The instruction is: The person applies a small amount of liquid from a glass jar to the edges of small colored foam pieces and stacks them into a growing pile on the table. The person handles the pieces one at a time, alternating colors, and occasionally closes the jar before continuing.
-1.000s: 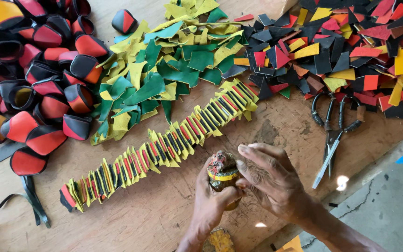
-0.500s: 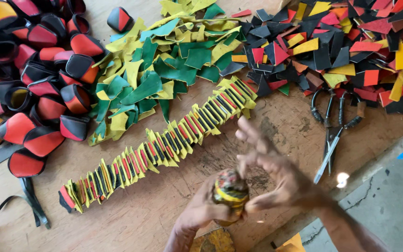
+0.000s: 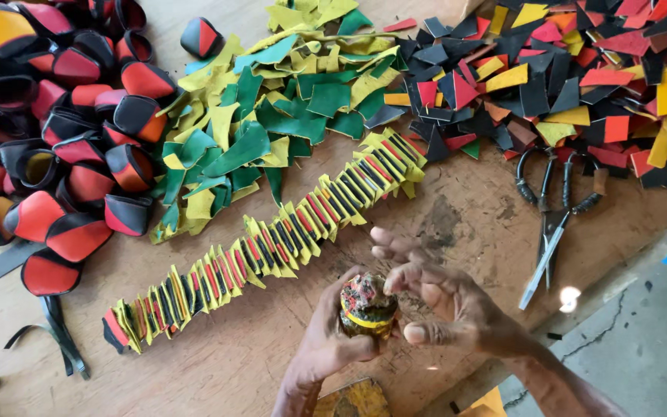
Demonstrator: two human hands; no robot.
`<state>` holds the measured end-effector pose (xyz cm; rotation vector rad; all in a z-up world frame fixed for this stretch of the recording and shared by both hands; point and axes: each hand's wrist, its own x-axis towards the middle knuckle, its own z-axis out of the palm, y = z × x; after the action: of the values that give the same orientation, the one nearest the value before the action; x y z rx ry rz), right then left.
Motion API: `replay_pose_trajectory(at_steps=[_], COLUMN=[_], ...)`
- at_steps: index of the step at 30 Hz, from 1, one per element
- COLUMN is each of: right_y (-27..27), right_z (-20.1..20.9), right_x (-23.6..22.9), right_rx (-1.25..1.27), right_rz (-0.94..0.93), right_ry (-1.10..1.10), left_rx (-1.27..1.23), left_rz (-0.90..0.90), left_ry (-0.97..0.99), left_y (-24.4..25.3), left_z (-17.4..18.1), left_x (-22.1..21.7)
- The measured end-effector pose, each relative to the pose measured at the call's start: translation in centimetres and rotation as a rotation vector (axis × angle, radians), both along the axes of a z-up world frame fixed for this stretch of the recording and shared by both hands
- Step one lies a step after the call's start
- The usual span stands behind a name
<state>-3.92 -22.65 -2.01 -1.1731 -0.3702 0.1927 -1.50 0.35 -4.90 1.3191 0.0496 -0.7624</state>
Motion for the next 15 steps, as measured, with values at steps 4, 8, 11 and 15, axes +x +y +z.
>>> replay_pose_trajectory(at_steps=[4,8,11,15], right_y=[0.4,0.9,0.7,-2.3], right_z=[-0.3,-1.1,-0.4,1.6], right_x=[-1.0,-2.4,-2.3,-0.4], right_rx=[-0.085,-0.764,-1.033,-0.501], right_rz=[-0.092,-0.411,-0.484,-0.230], right_ry=[0.019,-0.453,-0.665,-0.458], left_rx=[0.028,0.332,0.504,0.305], left_rz=[-0.050,0.097,0.092,0.071], left_ry=[-0.056,-0.193,-0.652,-0.641], left_y=[-1.1,-3.1,-3.8,-3.1], left_z=[2.7,4.5,5.4,6.6], left_x=[0.0,0.2,0.3,0.5])
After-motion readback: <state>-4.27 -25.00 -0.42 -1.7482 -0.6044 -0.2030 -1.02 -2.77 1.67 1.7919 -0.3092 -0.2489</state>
